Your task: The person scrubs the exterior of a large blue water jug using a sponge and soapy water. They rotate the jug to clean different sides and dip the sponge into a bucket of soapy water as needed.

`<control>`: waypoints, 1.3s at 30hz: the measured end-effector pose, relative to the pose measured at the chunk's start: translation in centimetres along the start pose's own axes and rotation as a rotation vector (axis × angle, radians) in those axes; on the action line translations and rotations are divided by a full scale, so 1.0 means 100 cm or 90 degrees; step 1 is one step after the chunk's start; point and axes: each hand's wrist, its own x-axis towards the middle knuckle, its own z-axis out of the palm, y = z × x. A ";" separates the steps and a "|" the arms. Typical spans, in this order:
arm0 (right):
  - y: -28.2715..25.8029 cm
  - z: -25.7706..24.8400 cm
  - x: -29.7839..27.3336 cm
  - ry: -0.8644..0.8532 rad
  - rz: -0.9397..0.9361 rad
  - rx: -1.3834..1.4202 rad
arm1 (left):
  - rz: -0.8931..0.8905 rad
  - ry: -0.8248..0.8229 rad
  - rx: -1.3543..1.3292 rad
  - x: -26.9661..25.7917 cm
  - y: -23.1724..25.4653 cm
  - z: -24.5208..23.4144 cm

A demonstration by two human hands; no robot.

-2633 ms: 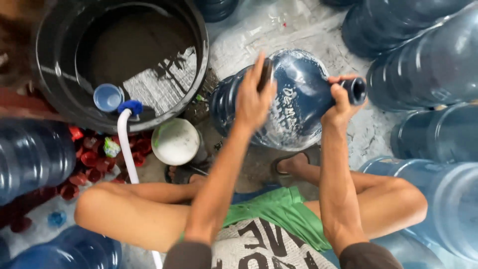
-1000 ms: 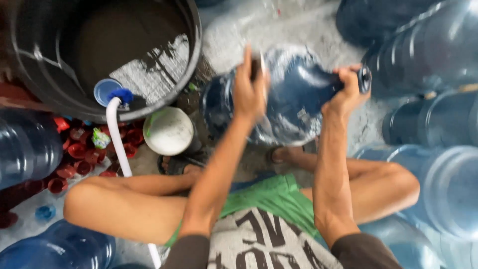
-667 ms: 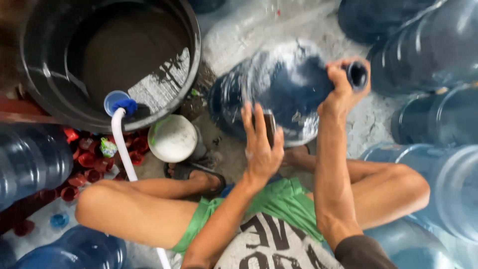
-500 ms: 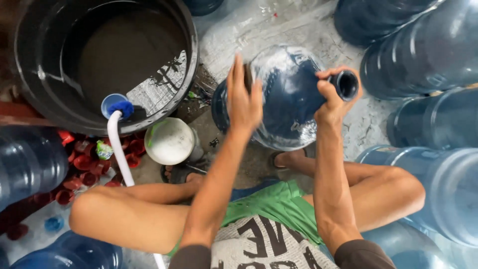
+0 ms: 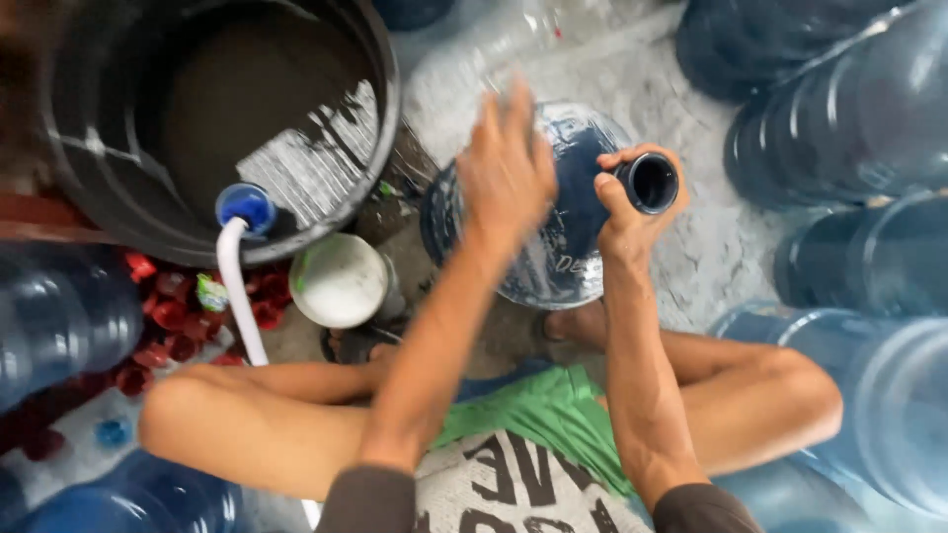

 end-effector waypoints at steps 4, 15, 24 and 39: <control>0.009 -0.008 0.010 0.021 -0.016 0.011 | 0.069 -0.033 0.059 -0.091 0.034 -0.032; 0.018 -0.039 -0.001 -0.026 -0.001 0.078 | 0.134 -0.019 0.000 -0.054 0.023 -0.013; -0.001 -0.029 -0.023 -0.122 0.010 0.130 | -0.028 -0.430 0.047 0.047 -0.052 0.157; 0.004 -0.054 -0.023 -0.106 0.011 0.120 | 0.101 -0.472 0.060 0.028 0.002 0.113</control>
